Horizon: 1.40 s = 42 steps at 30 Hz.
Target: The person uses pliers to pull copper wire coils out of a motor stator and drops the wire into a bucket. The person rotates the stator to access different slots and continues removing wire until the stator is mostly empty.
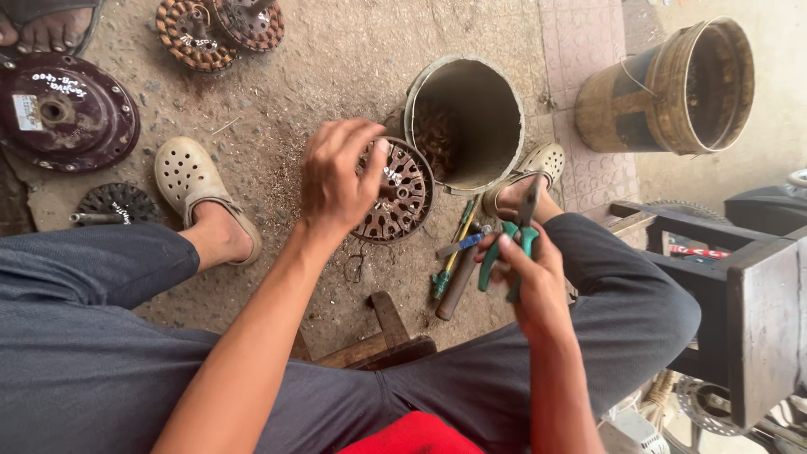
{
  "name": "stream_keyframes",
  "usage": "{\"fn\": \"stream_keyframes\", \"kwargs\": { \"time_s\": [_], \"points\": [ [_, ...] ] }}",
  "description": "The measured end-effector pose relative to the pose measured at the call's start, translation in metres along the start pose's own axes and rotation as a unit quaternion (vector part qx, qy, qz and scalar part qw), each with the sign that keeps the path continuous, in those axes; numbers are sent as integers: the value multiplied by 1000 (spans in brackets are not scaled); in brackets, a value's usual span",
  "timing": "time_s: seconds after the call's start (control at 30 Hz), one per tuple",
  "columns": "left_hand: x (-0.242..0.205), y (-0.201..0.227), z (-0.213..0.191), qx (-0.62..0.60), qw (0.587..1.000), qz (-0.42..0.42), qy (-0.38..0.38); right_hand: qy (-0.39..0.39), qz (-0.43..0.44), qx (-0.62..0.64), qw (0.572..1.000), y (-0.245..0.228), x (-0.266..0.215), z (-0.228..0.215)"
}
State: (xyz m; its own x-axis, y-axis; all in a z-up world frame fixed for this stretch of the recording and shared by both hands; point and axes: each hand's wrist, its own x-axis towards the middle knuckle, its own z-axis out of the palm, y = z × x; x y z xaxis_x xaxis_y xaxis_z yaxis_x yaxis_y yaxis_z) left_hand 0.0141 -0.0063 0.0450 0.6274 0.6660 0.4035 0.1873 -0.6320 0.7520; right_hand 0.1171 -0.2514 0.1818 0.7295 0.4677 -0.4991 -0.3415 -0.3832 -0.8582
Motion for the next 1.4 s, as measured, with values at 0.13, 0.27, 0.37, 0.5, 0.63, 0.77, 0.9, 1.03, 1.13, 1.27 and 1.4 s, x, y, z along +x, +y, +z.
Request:
{"fn": "stream_keyframes", "kwargs": {
  "time_s": [0.13, 0.27, 0.37, 0.5, 0.63, 0.77, 0.9, 1.03, 1.13, 1.27, 1.4],
  "points": [
    [-1, 67, -31, 14, 989, 129, -68, -64, 157, 33, 985, 21, -12, -4],
    [3, 134, -37, 381, 856, 290, -197, -75, 158, 24, 984, 34, -13, -1],
    [11, 149, -20, 611, 619, 349, -350, -72, 118, 32, 990, 32, -7, -10],
    [27, 117, 4, 692, 425, 314, -492, -61, 85, 50, 993, 28, 0, -13],
    [25, 76, 4, 536, 661, 253, -461, -27, 69, 65, 995, 42, -2, -19],
    [51, 62, -38, 441, 764, 67, -466, 4, 63, 81, 995, 47, 2, -16],
    [40, 61, -69, 382, 806, -69, -448, 5, 58, 65, 996, 50, -6, -20],
    [7, 50, -53, 291, 853, -167, -399, 20, 74, 74, 994, 44, -3, -16],
    [-11, 36, -44, 172, 885, -203, -382, 11, 65, 82, 994, 43, 0, -9],
    [-19, 30, -46, 113, 891, -224, -379, 18, 65, 82, 994, 46, 3, -8],
    [-23, 29, -48, 72, 909, -204, -356, 41, 63, 62, 995, 51, 4, -9]
  ]
}}
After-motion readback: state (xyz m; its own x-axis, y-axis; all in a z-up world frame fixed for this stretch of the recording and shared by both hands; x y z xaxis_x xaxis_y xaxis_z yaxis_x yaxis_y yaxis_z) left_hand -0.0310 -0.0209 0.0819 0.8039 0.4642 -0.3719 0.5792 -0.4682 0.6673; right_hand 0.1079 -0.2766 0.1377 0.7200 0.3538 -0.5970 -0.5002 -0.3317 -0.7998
